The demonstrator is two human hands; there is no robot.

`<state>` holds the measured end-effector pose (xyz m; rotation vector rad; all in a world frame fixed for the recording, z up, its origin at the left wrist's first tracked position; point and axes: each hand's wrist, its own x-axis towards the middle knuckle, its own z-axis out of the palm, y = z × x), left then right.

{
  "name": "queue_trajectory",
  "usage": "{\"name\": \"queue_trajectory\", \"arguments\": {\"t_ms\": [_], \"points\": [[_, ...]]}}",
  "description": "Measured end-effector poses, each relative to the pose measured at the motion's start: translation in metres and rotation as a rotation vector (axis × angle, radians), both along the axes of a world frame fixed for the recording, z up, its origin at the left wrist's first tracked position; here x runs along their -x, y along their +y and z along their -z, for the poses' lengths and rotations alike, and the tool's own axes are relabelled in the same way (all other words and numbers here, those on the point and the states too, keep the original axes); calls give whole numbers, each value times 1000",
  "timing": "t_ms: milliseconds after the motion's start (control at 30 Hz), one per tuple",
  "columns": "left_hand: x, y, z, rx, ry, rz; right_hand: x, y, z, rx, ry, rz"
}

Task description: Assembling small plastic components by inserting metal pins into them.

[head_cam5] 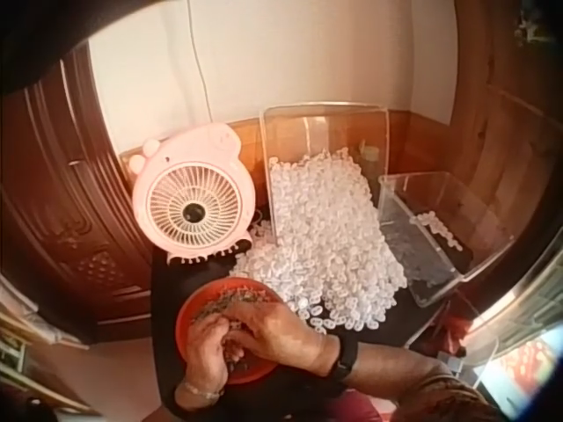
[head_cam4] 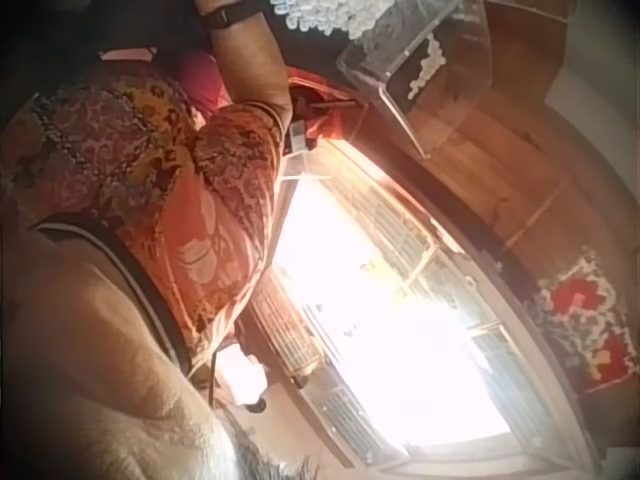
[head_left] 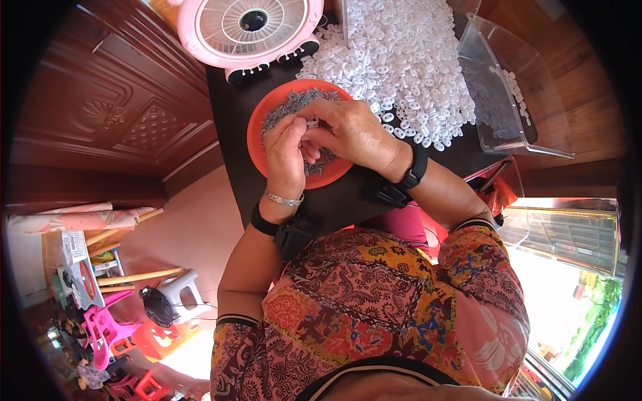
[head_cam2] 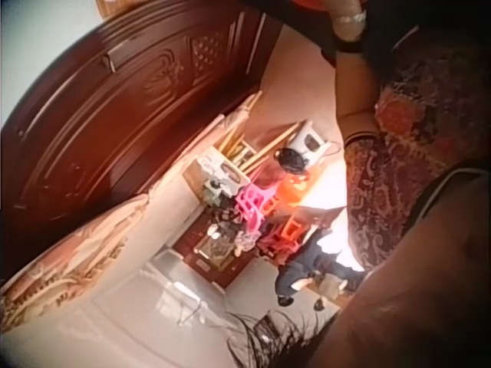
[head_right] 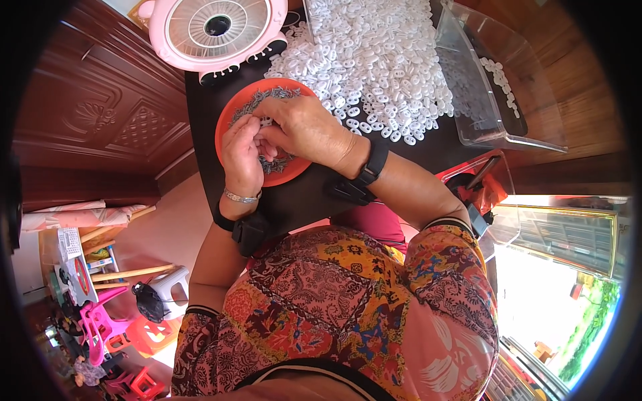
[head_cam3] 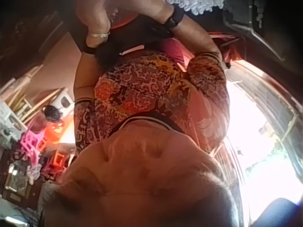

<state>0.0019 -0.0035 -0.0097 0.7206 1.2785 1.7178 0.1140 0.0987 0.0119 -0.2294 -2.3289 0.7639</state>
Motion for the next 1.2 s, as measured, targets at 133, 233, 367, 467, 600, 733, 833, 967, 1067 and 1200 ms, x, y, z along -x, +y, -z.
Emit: {"name": "queue_trajectory", "arguments": {"t_ms": [133, 233, 367, 467, 600, 733, 833, 967, 1067, 1200], "points": [[-2, -1, -1, 0, 48, -9, -1, -1, 0, 27, -11, -6], [-5, -1, -3, -9, 78, -37, -1, -2, -3, 58, -9, -26], [-8, 0, -5, -20, 66, -38, -4, -2, -6, 35, 0, -9], [-7, -2, -2, -48, 71, -8, -5, -2, -5, -5, 39, -20], [-8, -2, -4, -44, 44, -94, -2, -4, -6, 40, 95, -61], [-7, 3, -4, -37, 57, -91, -13, 13, -20, -127, 165, 119], [1, 1, -6, -34, 59, -88, -44, 51, -57, -193, 372, 633], [-1, 3, -8, -41, 85, -59, -92, 82, -99, -564, 374, 1223], [-2, 4, -10, -16, 101, -49, -98, 104, -84, -806, 315, 1108], [1, 4, -9, -22, 94, -38, -71, 84, -45, -254, 37, 589]]}}
